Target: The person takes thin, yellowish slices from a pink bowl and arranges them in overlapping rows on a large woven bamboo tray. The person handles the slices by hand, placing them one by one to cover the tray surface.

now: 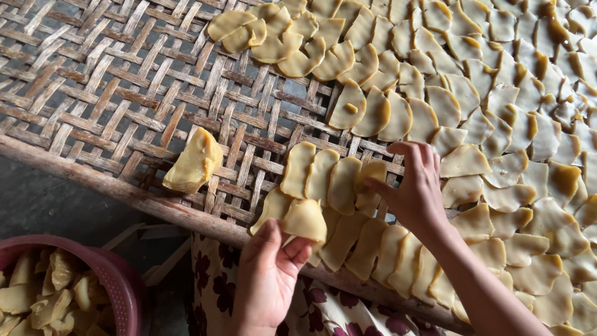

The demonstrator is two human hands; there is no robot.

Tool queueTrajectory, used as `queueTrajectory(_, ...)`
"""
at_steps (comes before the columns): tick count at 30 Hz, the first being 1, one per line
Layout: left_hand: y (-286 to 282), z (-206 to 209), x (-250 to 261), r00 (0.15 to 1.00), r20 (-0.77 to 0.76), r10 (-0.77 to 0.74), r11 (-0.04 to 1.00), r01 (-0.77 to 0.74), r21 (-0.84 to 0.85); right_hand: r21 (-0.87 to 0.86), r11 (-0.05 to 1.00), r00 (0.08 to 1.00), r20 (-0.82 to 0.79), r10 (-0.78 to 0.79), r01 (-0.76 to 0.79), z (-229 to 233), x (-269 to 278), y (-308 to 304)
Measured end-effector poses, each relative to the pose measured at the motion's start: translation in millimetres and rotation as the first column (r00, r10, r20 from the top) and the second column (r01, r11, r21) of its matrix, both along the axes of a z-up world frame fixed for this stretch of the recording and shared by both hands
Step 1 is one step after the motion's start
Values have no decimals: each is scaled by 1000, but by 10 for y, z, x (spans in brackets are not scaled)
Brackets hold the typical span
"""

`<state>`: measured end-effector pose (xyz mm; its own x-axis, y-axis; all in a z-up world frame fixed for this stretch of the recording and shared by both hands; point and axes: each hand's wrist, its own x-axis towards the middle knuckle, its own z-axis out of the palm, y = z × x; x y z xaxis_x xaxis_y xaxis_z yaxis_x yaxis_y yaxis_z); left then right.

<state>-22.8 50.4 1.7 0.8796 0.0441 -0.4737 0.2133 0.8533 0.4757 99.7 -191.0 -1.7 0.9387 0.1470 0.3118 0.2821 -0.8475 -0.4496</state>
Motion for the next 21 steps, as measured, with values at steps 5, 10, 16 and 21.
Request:
queueTrajectory(5,-62,65,52,999,9,-48,994,47,96,-93,994,998,-13,56,-57,24,-111,98)
queueTrajectory(10,-334,-8,99,984,68,-166,972,152,179,177,971,983,-68,173,-159,207,-299,54)
queueTrajectory(16,-617,-103,232,937,170,-305,885,213,414,408,861,900,-175,399,-303,416,-507,91)
queueTrajectory(21,-601,-41,270,923,215,-318,728,93,679,521,831,878,-285,385,-195,569,-557,157)
